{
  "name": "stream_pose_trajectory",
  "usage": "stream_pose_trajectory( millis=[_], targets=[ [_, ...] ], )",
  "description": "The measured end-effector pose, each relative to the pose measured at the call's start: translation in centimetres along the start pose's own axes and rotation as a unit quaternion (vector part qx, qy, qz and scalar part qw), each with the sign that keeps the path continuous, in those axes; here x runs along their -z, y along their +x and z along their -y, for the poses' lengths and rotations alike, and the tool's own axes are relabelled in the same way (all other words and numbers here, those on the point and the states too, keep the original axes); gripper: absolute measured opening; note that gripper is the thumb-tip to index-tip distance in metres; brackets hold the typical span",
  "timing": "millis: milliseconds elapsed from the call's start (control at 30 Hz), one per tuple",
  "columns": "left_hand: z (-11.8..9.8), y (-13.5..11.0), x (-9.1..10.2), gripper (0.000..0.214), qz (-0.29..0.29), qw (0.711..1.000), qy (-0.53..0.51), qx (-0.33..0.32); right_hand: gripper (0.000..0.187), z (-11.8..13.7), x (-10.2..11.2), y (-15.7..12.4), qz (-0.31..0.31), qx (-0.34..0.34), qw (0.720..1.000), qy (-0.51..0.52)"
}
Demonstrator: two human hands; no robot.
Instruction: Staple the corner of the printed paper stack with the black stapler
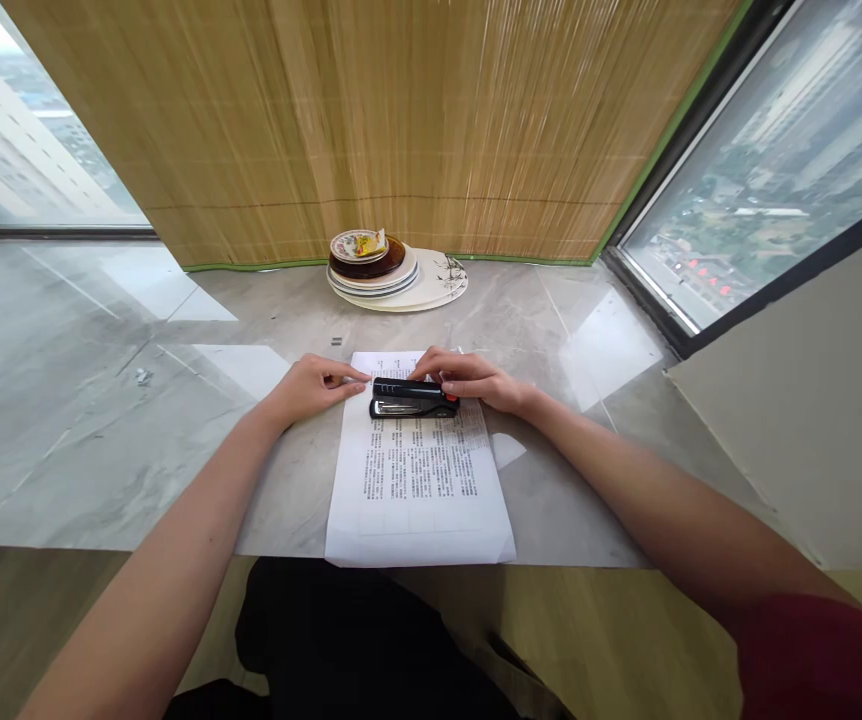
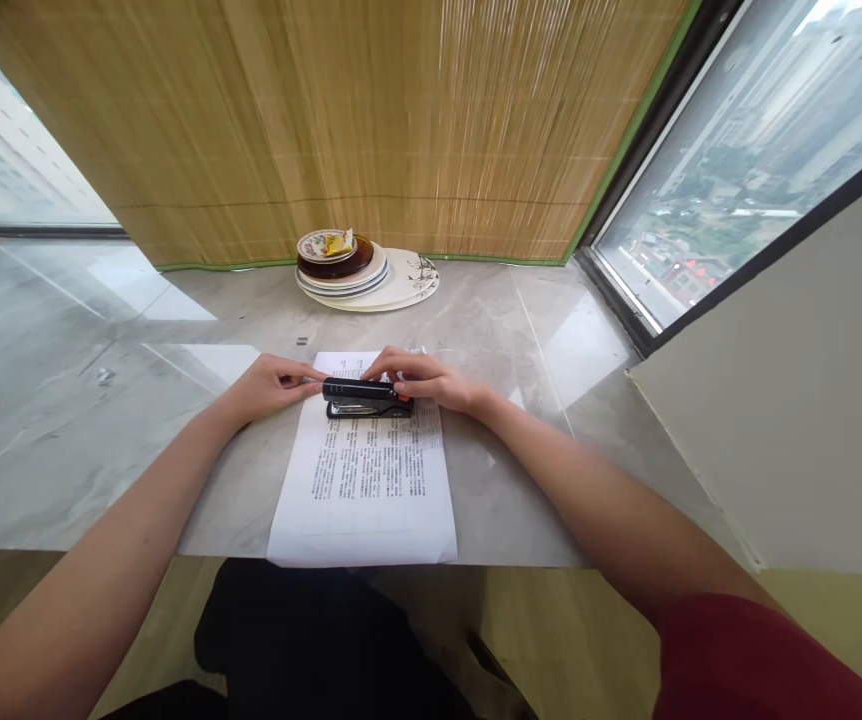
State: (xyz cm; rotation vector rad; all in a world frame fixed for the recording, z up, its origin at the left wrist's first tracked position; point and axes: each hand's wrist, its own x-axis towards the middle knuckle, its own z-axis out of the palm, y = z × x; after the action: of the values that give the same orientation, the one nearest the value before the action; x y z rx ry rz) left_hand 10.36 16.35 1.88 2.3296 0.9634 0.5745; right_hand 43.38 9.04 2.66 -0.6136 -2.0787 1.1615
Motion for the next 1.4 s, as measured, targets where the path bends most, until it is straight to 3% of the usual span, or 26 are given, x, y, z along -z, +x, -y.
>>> stream_pose_trajectory(
  millis=[633, 833, 1400],
  targets=[
    [-0.5, 0.2, 0.6, 0.032, -0.031, 0.995, -0.059, 0.072, 0.062, 0.1, 0.2, 0.1, 0.050, -0.002, 0.998, -0.037],
    [-0.3, 0.3, 0.5, 0.033, -0.030, 0.995, -0.063, 0.068, 0.051, -0.3, 0.2, 0.1, 0.051, -0.011, 0.998, -0.025],
    [-0.2, 0.3, 0.5, 0.036, -0.024, 0.995, -0.061, 0.077, 0.054, 0.9, 0.6, 0.3, 0.088, -0.046, 0.995, 0.016]
  ],
)
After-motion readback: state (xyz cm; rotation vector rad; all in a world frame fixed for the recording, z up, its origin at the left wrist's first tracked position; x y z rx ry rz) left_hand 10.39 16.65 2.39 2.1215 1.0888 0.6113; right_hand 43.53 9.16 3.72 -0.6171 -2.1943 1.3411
